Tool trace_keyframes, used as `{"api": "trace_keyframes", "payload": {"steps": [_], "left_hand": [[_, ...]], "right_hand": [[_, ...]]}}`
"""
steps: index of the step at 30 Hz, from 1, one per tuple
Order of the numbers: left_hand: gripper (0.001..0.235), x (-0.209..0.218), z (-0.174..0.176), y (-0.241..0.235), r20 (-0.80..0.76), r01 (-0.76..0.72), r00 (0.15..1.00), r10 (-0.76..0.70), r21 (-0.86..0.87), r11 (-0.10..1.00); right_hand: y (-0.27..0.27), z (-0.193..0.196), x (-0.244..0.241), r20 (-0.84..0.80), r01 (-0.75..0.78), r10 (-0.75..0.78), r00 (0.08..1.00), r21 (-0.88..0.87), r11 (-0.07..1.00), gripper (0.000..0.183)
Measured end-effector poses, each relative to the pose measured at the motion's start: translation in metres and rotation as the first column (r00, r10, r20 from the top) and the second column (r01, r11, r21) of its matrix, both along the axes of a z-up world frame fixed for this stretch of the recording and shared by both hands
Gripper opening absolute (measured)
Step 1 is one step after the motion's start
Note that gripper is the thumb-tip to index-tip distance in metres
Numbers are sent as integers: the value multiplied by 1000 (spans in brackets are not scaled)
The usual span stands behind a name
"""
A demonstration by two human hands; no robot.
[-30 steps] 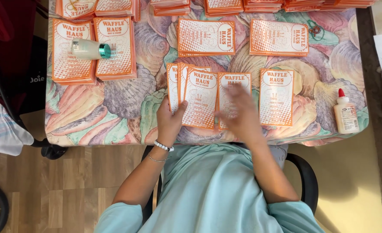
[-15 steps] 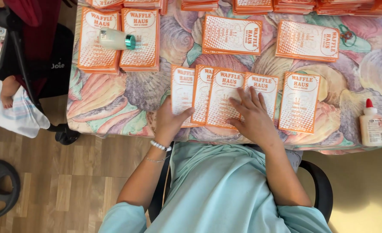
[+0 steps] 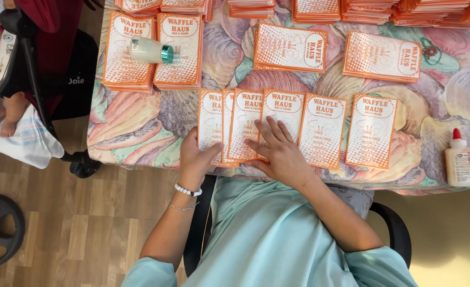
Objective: Sorting and applying glue to paper packaging bags for assembly.
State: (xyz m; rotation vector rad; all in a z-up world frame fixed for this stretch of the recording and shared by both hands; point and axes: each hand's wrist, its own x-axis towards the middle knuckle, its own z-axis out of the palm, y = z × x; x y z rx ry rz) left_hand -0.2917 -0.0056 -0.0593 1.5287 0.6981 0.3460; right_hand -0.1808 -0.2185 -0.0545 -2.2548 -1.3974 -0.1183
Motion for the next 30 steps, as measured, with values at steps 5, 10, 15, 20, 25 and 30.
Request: {"api": "trace_keyframes", "payload": {"steps": [5, 10, 15, 20, 25, 30], "left_hand": [[49, -26, 5, 30, 22, -73, 997, 71, 110, 991], [53, -53, 29, 81, 25, -110, 994, 108, 213, 971], [51, -59, 12, 105, -53, -60, 996, 71, 198, 978], [52, -42, 15, 80, -4, -12, 1000, 12, 100, 995], [48, -33, 9, 63, -42, 12, 999, -6, 153, 988], [47, -41, 27, 66, -168, 75, 986, -1, 438, 896]], "right_hand": [[-1, 1, 3, -8, -14, 14, 1000, -32, 999, 48], [-3, -1, 6, -52, -52, 51, 997, -17, 998, 49], [-24, 5, 18, 121, 195, -187, 975, -64, 979, 43], [-51, -10, 27, 182, 230, -212, 960, -86, 969, 44], [-61, -3, 27, 125, 227, -210, 970, -152, 962, 44], [-60, 1, 22, 111, 255, -238, 965, -180, 950, 48]]}}
